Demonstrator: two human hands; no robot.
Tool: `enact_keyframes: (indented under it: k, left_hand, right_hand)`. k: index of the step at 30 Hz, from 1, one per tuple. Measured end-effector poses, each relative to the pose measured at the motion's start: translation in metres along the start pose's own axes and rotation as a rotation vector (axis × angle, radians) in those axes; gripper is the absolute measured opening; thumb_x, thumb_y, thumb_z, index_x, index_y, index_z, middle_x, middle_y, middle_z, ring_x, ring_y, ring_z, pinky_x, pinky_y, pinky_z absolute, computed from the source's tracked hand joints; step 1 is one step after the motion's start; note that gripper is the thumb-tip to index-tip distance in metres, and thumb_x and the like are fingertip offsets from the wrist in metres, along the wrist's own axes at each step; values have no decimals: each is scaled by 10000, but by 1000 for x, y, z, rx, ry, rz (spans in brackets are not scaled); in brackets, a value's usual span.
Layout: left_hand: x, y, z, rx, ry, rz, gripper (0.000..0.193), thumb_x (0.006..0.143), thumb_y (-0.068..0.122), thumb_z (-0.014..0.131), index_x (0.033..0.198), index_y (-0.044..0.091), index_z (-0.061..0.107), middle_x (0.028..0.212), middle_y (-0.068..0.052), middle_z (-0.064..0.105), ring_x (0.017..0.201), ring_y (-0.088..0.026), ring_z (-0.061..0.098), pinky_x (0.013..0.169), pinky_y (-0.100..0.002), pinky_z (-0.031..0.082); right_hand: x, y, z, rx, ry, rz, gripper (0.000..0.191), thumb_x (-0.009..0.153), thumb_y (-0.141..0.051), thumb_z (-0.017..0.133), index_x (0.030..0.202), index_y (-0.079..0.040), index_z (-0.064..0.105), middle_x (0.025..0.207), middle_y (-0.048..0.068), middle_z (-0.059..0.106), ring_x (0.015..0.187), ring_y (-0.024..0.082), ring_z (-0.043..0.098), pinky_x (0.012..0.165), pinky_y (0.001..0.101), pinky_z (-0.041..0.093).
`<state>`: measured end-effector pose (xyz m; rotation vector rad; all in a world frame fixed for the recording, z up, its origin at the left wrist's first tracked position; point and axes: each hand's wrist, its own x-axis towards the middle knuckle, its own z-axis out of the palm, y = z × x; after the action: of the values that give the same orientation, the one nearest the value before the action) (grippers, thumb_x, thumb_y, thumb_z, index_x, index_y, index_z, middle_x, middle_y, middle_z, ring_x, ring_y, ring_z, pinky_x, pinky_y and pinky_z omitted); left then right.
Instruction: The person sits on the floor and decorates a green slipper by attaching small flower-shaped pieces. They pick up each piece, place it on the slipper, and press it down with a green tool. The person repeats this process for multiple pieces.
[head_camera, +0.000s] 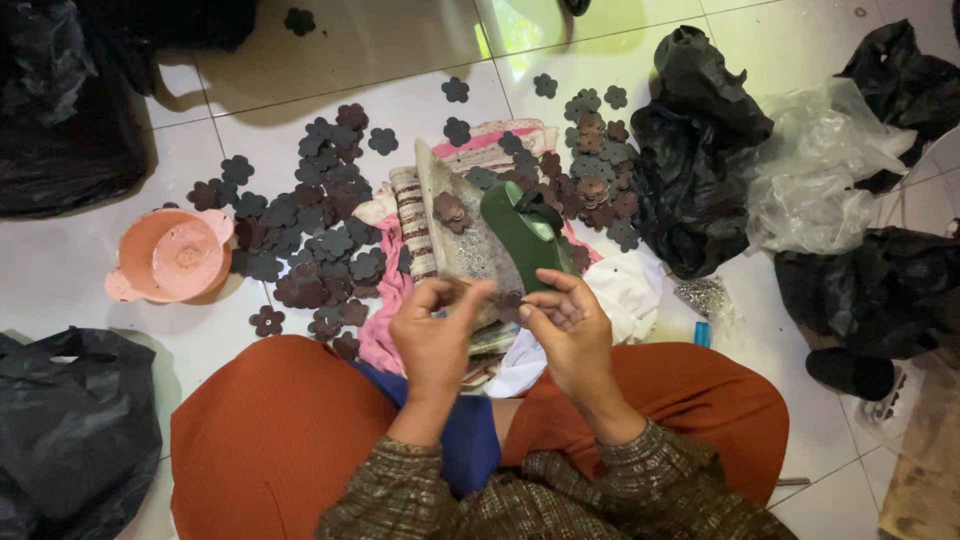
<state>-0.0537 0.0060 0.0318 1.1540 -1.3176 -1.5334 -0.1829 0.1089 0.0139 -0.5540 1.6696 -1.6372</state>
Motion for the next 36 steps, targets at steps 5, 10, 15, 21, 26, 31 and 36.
enact_keyframes:
  k: [5,10,15,21,26,31,36]
  left_hand:
    - [21,3,-31,-29,154,-35,186,951,117,727,1107,21,763,953,-7,763,844,-60,671,768,-224,533]
    - [43,15,-60,-60,191,-21,237,981,141,701,1181,24,752,1035,-10,765,924,-50,670,838,-219,545]
    - [75,17,-74,-47,194,-33,241,973,145,700,1178,31,755,1036,-9,771,927,-47,677,833,-217,552]
    - [99,6,-88,-150,192,-139,250,970,146,691,1186,34,752,1037,-13,767,898,-44,668,801,-213,548]
    - [107,-9,-94,-200,168,-139,248,975,138,685,1190,28,742,1031,-11,763,899,-44,662,804,-207,543]
    - [97,-31,-88,-148,156,-104,236,979,112,696,1186,9,742,1040,-17,752,911,-49,656,827,-206,533]
    - [83,-53,-82,-225,117,-94,242,976,108,682,1193,9,721,1070,-8,746,932,-46,674,850,-201,538]
  right_hand:
    - [10,-22,-3,-52,-9,33,497,905,29,696,1379,18,547,1079,98,696,929,110,664,805,234,558]
    - [59,-66,15,-235,150,-311,540,936,-22,704,1427,7,482,1242,109,641,1070,164,654,888,290,598]
    - [89,-64,83,-756,73,-623,346,958,7,700,1297,-35,643,1219,172,696,1106,270,685,941,369,567]
    - [134,-13,161,-921,-210,-659,440,899,25,648,1332,-22,583,1244,239,670,1173,421,622,986,459,512]
    - [146,-3,172,-999,-152,-650,480,849,-1,676,1319,-34,582,1140,208,684,1068,419,628,902,474,516]
    - [126,-3,165,-1006,-109,-720,466,841,-11,710,1291,-48,596,1046,185,672,1016,389,635,854,449,524]
    - [103,-3,142,-822,-89,-547,349,823,-28,779,1159,-52,691,916,125,688,855,281,690,764,363,555]
